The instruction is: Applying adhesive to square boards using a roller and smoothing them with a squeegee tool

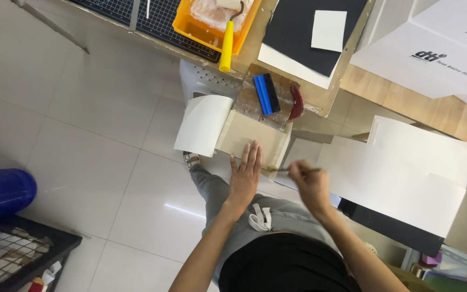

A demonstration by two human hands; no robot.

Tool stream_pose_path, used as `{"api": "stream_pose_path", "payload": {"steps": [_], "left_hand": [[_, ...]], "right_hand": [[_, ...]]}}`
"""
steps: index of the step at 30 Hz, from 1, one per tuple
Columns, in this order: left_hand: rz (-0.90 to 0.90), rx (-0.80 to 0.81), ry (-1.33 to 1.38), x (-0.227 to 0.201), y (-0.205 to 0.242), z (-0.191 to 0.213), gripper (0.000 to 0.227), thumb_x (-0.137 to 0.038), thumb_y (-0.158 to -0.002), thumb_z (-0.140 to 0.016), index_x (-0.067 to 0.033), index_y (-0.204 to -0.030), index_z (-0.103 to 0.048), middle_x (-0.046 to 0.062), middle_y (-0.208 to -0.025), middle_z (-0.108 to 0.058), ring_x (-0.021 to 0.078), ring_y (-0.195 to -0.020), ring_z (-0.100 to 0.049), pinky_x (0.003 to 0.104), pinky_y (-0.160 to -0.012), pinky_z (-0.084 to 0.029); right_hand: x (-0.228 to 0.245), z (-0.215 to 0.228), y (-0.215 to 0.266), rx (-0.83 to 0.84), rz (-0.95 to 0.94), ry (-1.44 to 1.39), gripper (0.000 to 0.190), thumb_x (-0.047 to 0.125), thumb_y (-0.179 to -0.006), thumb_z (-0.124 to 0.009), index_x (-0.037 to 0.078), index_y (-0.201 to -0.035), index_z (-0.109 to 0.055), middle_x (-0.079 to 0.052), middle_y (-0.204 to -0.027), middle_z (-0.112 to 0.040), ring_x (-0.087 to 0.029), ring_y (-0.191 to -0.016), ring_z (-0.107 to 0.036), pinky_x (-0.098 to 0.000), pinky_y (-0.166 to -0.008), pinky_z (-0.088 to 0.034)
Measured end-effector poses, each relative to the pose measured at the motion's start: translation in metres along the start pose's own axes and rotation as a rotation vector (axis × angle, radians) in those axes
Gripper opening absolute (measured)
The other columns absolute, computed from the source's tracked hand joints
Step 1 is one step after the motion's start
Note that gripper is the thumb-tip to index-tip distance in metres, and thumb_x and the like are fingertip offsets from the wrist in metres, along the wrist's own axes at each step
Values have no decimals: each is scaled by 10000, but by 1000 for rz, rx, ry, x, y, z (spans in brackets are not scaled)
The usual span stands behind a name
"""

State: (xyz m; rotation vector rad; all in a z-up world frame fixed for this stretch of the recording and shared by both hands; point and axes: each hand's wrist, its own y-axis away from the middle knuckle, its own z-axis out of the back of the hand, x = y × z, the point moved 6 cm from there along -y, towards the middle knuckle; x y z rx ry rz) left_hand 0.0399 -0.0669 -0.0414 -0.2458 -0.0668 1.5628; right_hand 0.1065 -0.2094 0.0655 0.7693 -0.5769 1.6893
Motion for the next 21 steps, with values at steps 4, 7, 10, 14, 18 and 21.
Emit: {"api": "stream_pose_path", "payload": {"steps": [4, 7, 10, 14, 18, 21], "left_hand": [[5, -13, -69, 0, -3, 8, 673, -140, -940, -506, -105, -1578, -294, 108, -1676, -231, 267, -1553, -178, 612, -1181, -92], [20, -25, -44, 0, -3, 8, 620, -153, -991, -483, -112, -1579, -290, 102, -1678, -224, 267, -1551, -180, 607, -1181, -100], [21, -48, -36, 0, -4, 11, 650, -129, -961, -473, -109, -1583, -282, 101, -1673, -238, 253, -1546, -199, 604, -1188, -78], [9, -49, -59, -1, 0, 7, 662, -104, -942, -475, -105, -1578, -290, 104, -1673, -242, 260, -1547, -204, 610, -1188, -95], [0, 19, -38, 2, -4, 6, 740, -76, -903, -482, -97, -1598, -227, 107, -1692, -169, 272, -1562, -133, 611, -1189, -70], [-1, 36, -8, 1, -3, 5, 776, -69, -888, -488, -90, -1604, -190, 107, -1698, -135, 269, -1566, -99, 617, -1188, -36]], "right_hand": [[3, 4, -33, -109, 155, 88, 36, 54, -973, -663, 37, -967, -694, -189, -745, -690, -385, -697, -688, -431, -554, -504], [-8, -30, 16, -5, 258, 150, 57, 132, -953, -676, 161, -935, -721, -100, -728, -702, -314, -661, -705, -354, -580, -544], [-6, -21, 25, 105, 26, 41, 82, 198, -927, -687, 139, -886, -728, -57, -638, -727, -298, -644, -712, -370, -573, -539], [2, 10, -13, 32, 50, 81, 191, 270, -1022, -603, 151, -918, -710, -87, -644, -701, -308, -660, -697, -384, -585, -520], [44, -5, 4, 177, 606, 102, 86, 104, -970, -629, 87, -977, -714, -102, -774, -688, -302, -686, -663, -356, -619, -554], [43, -2, 2, 299, 543, 7, 98, 111, -931, -664, 70, -978, -740, -86, -722, -693, -273, -610, -647, -350, -592, -551]]}}
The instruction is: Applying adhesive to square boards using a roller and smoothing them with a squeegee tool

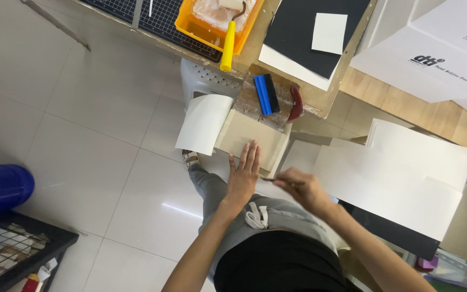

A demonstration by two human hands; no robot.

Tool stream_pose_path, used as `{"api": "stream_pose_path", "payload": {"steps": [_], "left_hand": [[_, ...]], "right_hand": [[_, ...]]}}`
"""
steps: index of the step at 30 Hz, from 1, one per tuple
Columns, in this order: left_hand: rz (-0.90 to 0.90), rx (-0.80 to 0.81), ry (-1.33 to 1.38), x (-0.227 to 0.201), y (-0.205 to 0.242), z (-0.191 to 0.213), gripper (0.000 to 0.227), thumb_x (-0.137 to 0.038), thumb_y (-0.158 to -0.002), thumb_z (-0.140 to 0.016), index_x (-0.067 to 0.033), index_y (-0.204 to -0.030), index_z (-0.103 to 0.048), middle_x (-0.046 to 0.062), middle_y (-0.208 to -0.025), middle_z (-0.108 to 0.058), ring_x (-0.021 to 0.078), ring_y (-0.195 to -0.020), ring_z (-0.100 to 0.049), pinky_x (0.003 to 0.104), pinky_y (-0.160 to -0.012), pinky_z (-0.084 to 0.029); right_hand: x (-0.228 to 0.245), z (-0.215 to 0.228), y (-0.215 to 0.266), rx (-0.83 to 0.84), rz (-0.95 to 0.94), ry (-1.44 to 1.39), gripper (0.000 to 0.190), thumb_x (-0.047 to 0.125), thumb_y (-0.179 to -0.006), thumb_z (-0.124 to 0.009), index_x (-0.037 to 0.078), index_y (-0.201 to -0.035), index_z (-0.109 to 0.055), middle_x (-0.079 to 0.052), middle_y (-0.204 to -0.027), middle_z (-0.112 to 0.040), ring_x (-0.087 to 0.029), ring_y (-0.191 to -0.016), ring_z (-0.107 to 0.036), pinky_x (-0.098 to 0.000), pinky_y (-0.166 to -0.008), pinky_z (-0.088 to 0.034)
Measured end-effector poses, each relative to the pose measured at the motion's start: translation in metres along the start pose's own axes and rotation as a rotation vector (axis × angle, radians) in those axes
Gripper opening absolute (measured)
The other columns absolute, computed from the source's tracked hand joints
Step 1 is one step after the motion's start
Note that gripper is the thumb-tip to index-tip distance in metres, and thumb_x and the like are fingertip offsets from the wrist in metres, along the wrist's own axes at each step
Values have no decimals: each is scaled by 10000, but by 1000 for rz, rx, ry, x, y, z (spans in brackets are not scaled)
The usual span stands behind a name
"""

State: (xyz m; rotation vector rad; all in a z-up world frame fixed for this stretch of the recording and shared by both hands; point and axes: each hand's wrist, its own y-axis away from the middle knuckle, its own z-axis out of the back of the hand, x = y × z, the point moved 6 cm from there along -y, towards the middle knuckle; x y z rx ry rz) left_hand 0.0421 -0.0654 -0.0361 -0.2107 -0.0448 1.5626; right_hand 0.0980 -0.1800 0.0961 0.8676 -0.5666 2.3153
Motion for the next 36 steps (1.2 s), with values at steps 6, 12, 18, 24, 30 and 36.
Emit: {"api": "stream_pose_path", "payload": {"steps": [6, 12, 18, 24, 30, 36], "left_hand": [[-26, 25, -11, 3, 0, 2, 775, -44, -878, -487, -91, -1600, -209, 111, -1698, -132, 272, -1565, -99, 609, -1187, -35], [-41, 37, -5, 4, 2, 2, 817, -33, -850, -516, -84, -1602, -200, 115, -1699, -127, 269, -1566, -97, 597, -1189, -52], [-42, 31, -21, 3, 1, 9, 825, -60, -835, -526, -82, -1597, -210, 115, -1695, -140, 264, -1564, -104, 598, -1188, -74], [-27, -41, 49, 5, 0, 24, 833, -88, -803, -559, -83, -1583, -266, 109, -1674, -225, 260, -1542, -206, 570, -1177, -172], [-83, 31, 101, 11, -5, 30, 846, -127, -796, -580, -81, -1578, -261, 90, -1664, -231, 253, -1514, -257, 565, -1133, -273], [-282, 4, 216, 37, -17, 39, 538, -79, -919, -510, -49, -1455, -459, 133, -1554, -393, 305, -1361, -435, 482, -1041, -419]], "right_hand": [[-75, 41, -43, -65, -8, 1, 115, 106, -922, -709, 17, -975, -759, -133, -675, -699, -288, -567, -643, -369, -547, -514], [-49, 52, -60, 9, 7, -65, 108, 117, -936, -699, 23, -931, -751, -111, -706, -717, -253, -601, -661, -338, -586, -532], [-83, 67, -85, -7, 45, -19, 108, 99, -950, -698, -2, -954, -735, -130, -729, -709, -266, -649, -682, -357, -619, -537], [-56, 46, -183, -217, -2, -57, 142, 197, -1009, -683, 58, -1035, -696, -123, -838, -695, -322, -798, -702, -404, -698, -552], [-40, -42, -358, -274, 3, 213, 177, 217, -1021, -543, 54, -1004, -610, -192, -893, -669, -395, -830, -660, -506, -698, -536], [-140, -77, -348, -300, -308, 478, 378, -17, -725, -525, 89, -1078, -607, -165, -985, -581, -389, -917, -536, -572, -792, -363]]}}
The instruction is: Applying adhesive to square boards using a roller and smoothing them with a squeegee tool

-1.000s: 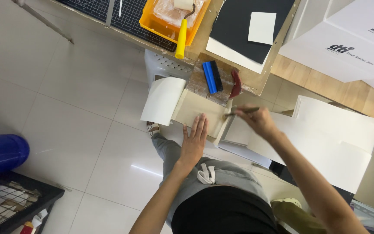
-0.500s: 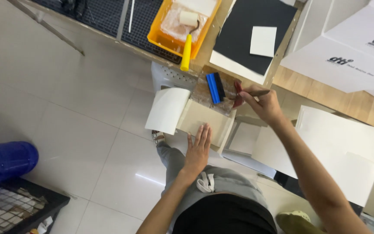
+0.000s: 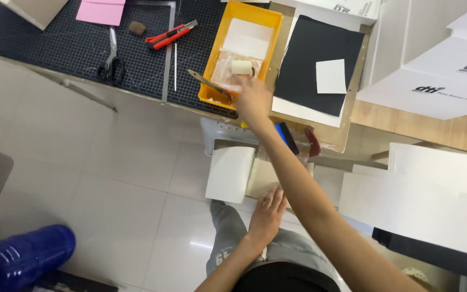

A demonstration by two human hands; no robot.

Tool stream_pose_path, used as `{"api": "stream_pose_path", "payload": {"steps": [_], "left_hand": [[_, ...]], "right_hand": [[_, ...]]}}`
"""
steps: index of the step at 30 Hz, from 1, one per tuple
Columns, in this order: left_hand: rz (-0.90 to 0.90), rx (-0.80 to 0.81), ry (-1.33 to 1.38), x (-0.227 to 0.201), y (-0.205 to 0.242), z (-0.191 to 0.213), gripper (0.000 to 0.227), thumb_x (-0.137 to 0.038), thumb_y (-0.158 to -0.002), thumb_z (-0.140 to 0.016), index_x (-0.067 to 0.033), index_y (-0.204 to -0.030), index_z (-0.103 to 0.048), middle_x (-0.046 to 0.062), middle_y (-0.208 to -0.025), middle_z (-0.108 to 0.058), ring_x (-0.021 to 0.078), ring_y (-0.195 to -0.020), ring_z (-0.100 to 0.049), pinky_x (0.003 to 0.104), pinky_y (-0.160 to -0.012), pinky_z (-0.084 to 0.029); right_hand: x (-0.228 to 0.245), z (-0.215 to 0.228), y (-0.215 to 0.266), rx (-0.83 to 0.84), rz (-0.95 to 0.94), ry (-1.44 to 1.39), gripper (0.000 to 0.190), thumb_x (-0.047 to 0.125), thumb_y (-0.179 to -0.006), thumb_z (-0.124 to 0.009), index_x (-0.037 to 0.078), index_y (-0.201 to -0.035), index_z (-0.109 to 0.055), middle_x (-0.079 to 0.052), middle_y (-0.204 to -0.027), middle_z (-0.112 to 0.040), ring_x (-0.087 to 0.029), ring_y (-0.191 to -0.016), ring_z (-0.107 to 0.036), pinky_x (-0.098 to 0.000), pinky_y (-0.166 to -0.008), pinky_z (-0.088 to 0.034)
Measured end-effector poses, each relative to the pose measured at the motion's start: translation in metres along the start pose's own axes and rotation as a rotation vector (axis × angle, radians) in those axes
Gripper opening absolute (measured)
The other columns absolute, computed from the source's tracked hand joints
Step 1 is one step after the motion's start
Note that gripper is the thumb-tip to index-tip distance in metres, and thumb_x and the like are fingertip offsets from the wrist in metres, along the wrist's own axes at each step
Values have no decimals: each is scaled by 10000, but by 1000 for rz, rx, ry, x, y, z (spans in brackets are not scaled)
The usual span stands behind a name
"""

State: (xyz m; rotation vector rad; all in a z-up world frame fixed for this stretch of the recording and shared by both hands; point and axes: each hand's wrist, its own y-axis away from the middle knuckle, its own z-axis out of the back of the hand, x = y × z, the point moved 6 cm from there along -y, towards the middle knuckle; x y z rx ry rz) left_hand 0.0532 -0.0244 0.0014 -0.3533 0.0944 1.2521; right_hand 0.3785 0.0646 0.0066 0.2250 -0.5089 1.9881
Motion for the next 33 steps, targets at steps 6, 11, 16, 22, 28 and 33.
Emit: {"api": "stream_pose_path", "payload": {"steps": [6, 11, 16, 22, 28, 33], "left_hand": [[-295, -94, -13, 21, -15, -15, 469, -132, -932, -478, -30, -1390, -500, 178, -1461, -464, 330, -1258, -524, 457, -1003, -471], [-487, -194, 249, 22, -45, -9, 279, -158, -882, -530, 27, -1071, -618, 282, -1374, -530, 462, -1311, -526, 532, -990, -469], [-541, 354, 155, 32, -74, -39, 876, -557, -683, -741, -118, -1391, -471, 199, -1636, -215, 387, -1540, -163, 575, -1212, -183], [-598, 413, 114, 53, -74, -20, 902, -605, -740, -680, -173, -1463, -359, 160, -1633, -185, 314, -1525, -162, 513, -1227, -189], [-623, 355, 94, 51, -76, -10, 897, -641, -762, -657, -141, -1450, -373, 175, -1637, -209, 312, -1517, -191, 513, -1227, -183], [-617, 362, 88, 50, -73, -13, 945, -629, -786, -633, -157, -1527, -285, 181, -1642, -180, 306, -1518, -176, 513, -1227, -157]], "right_hand": [[-76, 57, 138, 279, -692, 99, 682, 426, -782, -773, 103, -1280, -439, -243, -1283, -413, -475, -1221, -400, -614, -974, -354], [-112, 53, 179, 72, -678, -206, 601, 286, -665, -926, 122, -1166, -637, -163, -1024, -569, -406, -1022, -641, -480, -871, -552], [-124, 173, 268, -520, -694, -678, 265, 81, -1012, -660, 31, -1261, -582, -213, -1143, -650, -321, -1085, -647, -424, -914, -530], [-155, 72, 395, -456, -972, -848, 366, -21, -918, -695, 57, -1275, -678, -191, -1167, -699, -245, -1083, -655, -381, -913, -552], [-84, 87, 341, -583, -946, -783, 326, -34, -882, -718, 99, -1178, -744, -137, -1079, -752, -192, -1028, -696, -341, -921, -568], [-29, 125, 390, -496, -796, -604, 263, -42, -877, -687, 100, -1077, -782, -88, -1042, -782, -241, -1010, -725, -387, -914, -573]]}}
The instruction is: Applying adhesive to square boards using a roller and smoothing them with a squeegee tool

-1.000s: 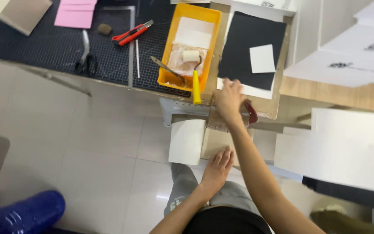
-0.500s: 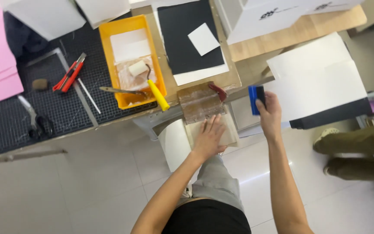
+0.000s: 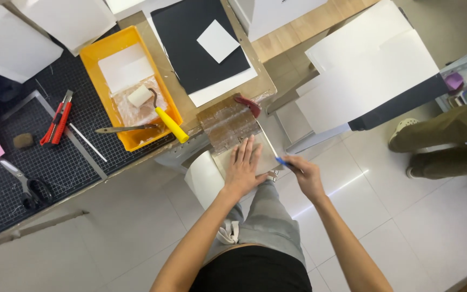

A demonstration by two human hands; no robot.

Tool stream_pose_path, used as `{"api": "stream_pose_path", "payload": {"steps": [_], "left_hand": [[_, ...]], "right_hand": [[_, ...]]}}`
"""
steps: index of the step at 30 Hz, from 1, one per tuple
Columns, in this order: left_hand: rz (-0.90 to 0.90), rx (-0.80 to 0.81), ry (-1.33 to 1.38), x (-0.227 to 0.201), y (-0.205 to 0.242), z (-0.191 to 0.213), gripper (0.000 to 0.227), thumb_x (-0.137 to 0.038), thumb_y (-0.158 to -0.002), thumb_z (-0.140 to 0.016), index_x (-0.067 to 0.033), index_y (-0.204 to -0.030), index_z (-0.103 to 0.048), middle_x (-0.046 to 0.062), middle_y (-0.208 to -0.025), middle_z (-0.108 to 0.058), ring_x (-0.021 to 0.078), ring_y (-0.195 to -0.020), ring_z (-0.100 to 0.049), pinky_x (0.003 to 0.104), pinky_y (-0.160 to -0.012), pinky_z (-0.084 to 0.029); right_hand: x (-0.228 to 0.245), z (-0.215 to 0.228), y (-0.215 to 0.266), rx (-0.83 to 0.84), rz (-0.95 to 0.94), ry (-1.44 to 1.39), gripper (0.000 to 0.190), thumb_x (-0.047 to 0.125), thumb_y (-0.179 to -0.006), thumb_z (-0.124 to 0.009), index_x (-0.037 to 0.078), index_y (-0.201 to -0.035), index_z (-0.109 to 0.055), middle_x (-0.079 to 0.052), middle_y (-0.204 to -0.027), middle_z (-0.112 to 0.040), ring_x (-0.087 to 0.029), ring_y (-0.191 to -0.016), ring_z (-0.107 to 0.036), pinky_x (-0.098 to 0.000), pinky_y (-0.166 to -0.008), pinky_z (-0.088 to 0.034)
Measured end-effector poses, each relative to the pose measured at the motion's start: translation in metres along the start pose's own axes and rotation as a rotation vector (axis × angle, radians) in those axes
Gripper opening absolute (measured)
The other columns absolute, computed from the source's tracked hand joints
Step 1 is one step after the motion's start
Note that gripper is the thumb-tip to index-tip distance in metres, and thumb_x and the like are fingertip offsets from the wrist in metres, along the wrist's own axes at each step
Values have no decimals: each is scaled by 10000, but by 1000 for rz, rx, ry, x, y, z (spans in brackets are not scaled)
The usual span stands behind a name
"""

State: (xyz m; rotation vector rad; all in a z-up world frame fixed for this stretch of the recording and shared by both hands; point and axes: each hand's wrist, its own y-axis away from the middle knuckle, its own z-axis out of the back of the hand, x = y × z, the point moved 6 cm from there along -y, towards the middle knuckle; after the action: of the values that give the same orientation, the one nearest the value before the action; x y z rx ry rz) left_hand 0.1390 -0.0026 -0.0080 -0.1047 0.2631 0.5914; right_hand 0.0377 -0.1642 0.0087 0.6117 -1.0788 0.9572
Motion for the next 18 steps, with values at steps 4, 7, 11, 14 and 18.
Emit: {"api": "stream_pose_path", "payload": {"steps": [4, 7, 11, 14, 18], "left_hand": [[0, 25, 18, 2, -1, -4, 953, -586, -783, -662, -141, -1536, -283, 187, -1647, -157, 309, -1519, -162, 506, -1229, -140], [-13, 85, 66, 8, 2, -8, 965, -570, -797, -690, -115, -1540, -276, 193, -1636, -173, 313, -1522, -151, 494, -1237, -121], [68, 158, 401, 12, -16, 14, 842, -625, -906, -534, -105, -1527, -302, 170, -1614, -201, 325, -1491, -205, 536, -1186, -171], [10, -163, 339, 20, -55, 25, 361, -394, -996, -524, -176, -1278, -580, 65, -1498, -420, 262, -1349, -390, 478, -1090, -253], [-311, 84, 110, 20, -120, -50, 132, -483, -940, -582, -386, -998, -650, -186, -1085, -608, 46, -1205, -495, 586, -1100, -174]], "right_hand": [[-17, 26, 13, 18, -176, -44, 227, -45, -894, -660, 86, -1011, -803, -86, -892, -802, -195, -863, -740, -359, -884, -577], [-87, 20, -12, -307, -421, -661, 398, 360, -1032, -475, 75, -1101, -744, -40, -705, -650, -105, -613, -567, -219, -578, -423], [-91, -34, -16, -163, -714, -691, 469, 424, -987, -616, -27, -1038, -736, -43, -614, -577, -93, -519, -541, -172, -468, -413], [-81, -44, -13, -135, -820, -609, 291, 258, -887, -757, -4, -1013, -762, -50, -535, -568, -87, -423, -501, -176, -364, -391], [-86, -46, -15, -57, -791, -443, 266, 271, -837, -819, 71, -1010, -791, -77, -526, -586, -89, -444, -483, -195, -354, -383]]}}
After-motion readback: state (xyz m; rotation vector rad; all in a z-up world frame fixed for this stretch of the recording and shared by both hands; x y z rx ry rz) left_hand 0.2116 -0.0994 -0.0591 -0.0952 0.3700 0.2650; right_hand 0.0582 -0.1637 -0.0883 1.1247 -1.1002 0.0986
